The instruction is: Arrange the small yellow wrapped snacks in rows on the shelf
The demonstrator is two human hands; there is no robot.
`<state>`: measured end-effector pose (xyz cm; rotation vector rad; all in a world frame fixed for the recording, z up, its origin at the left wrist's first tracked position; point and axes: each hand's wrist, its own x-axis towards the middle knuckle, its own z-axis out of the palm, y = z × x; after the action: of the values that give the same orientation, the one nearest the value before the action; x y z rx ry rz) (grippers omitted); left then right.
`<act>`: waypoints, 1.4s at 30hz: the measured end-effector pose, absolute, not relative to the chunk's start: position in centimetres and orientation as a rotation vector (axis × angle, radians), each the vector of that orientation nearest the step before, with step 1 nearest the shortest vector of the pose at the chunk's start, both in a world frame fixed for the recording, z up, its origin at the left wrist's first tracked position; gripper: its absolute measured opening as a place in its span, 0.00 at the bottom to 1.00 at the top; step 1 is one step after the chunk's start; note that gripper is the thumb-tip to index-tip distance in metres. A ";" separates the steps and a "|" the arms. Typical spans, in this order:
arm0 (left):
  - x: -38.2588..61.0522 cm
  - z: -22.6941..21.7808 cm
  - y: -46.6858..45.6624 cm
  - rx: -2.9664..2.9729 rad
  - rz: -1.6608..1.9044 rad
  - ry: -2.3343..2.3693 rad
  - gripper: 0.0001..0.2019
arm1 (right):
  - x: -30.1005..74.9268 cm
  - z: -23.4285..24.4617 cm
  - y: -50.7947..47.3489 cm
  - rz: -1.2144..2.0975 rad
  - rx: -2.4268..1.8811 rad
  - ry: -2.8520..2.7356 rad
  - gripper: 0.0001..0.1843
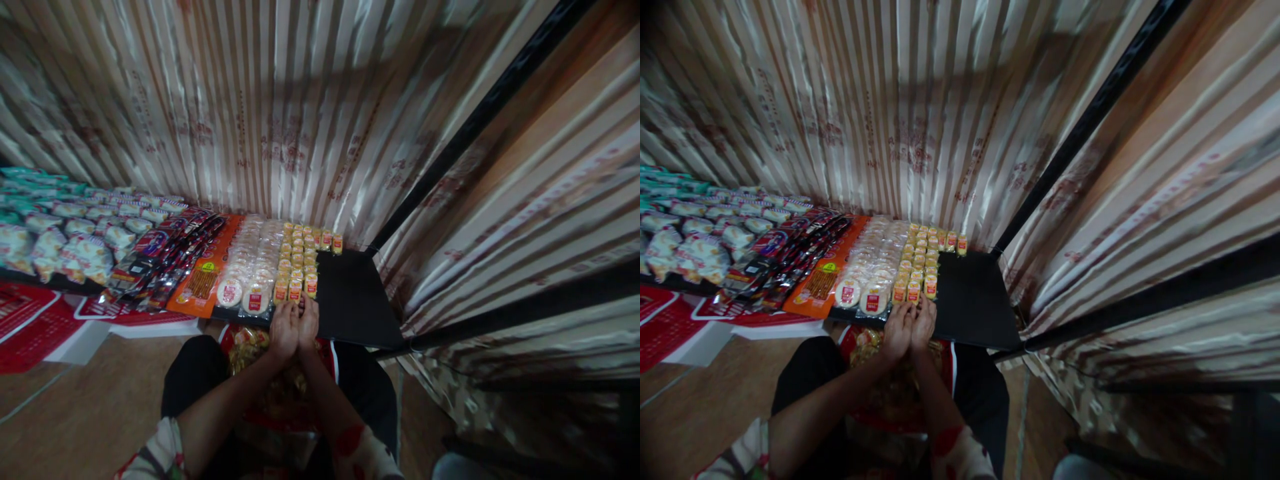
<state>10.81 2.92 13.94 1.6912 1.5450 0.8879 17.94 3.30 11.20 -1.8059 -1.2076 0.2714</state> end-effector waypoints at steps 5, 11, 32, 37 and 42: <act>10.6 14.0 2.7 1.703 0.920 1.537 0.16 | 17.8 11.0 3.3 0.270 -1.782 -1.209 0.17; 10.2 14.0 2.2 1.707 0.918 1.567 0.15 | 17.3 10.1 2.4 0.316 -1.709 -1.137 0.23; 4.0 9.1 -3.2 1.767 0.443 1.610 0.15 | 12.7 6.2 -5.4 0.436 -1.787 -1.488 0.17; 2.5 6.7 -3.9 1.702 0.137 1.736 0.15 | 12.5 4.9 -5.7 0.813 -2.122 -1.783 0.18; 0.7 4.7 -4.0 1.661 -0.042 1.731 0.15 | 12.9 3.8 -6.5 1.051 -2.221 -1.931 0.16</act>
<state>0.67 -4.05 4.68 1.6608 1.7307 -0.0419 12.94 -6.49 3.76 -2.2208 -1.9315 1.0511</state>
